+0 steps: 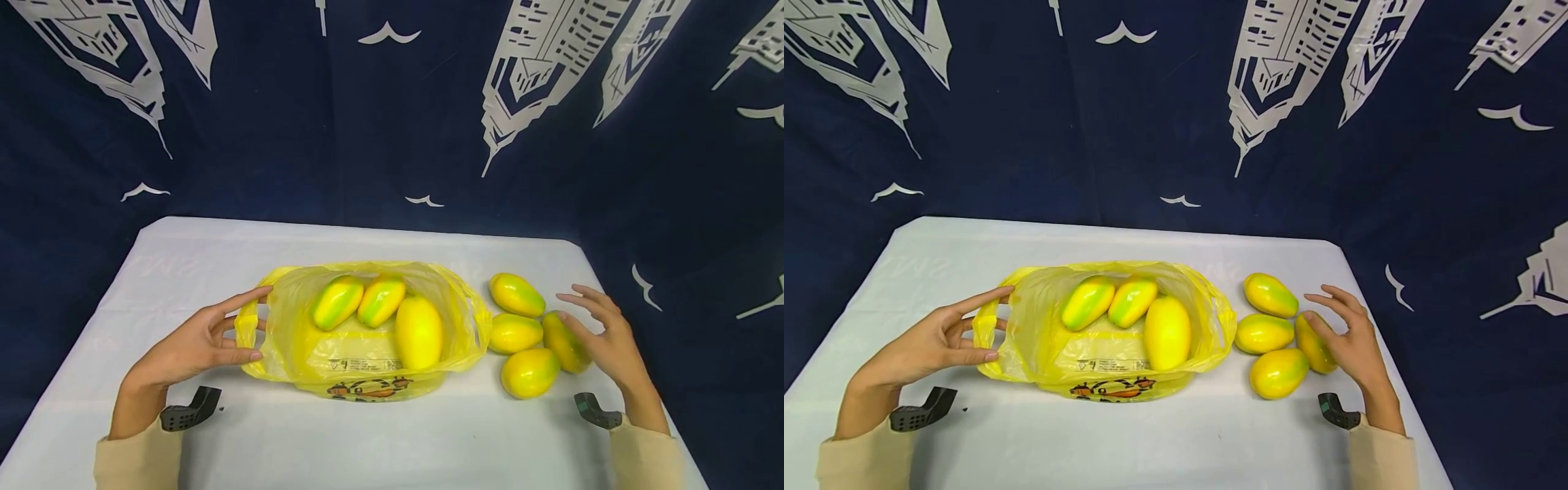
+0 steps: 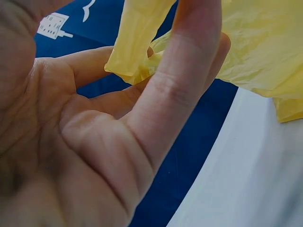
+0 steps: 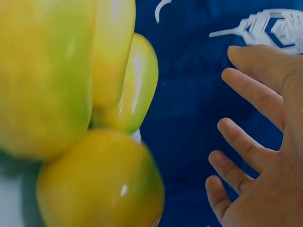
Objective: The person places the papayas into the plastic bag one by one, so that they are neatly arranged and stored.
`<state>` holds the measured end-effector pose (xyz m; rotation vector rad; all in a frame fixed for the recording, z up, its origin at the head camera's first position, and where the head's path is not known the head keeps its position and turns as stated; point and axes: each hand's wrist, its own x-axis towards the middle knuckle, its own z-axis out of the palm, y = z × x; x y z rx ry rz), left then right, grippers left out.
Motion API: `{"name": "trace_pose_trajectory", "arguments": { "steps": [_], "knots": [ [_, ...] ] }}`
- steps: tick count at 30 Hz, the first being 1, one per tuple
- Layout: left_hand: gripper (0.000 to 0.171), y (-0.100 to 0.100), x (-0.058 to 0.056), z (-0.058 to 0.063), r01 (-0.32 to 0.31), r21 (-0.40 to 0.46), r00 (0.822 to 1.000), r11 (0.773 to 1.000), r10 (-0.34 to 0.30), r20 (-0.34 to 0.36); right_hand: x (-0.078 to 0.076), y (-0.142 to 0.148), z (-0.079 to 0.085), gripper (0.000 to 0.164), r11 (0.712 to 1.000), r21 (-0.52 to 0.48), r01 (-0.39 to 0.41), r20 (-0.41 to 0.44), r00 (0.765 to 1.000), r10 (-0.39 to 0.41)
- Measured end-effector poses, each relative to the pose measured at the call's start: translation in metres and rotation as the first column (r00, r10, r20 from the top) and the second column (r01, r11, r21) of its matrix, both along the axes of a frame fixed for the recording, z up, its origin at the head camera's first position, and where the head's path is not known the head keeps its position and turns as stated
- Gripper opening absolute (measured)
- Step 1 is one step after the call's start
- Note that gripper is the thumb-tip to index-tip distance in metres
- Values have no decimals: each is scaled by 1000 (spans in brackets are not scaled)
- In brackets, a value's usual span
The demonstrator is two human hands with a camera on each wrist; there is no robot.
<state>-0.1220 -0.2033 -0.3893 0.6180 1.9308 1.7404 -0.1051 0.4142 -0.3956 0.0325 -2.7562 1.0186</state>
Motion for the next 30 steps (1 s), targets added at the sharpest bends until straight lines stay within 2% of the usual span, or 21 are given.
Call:
{"name": "trace_pose_trajectory", "arguments": {
  "steps": [4,9,16,22,30],
  "knots": [
    [95,0,1,0,2,-5,1000,1000,-2,2,4,14,-9,43,999,-26,-18,88,996,21],
    [95,0,1,0,6,0,1000,1000,-6,4,3,23,-20,49,998,-48,-32,196,980,40],
    [95,1,1,0,1,-11,1000,1000,-1,-9,3,32,-24,56,992,-122,-10,278,959,44],
    [95,2,-1,-1,-1,-15,1000,1000,1,-3,6,38,-29,65,985,-172,-2,366,928,66],
    [96,3,-2,-2,0,-12,1000,1000,0,19,7,41,-33,70,986,-164,7,410,910,62]
  ]
}}
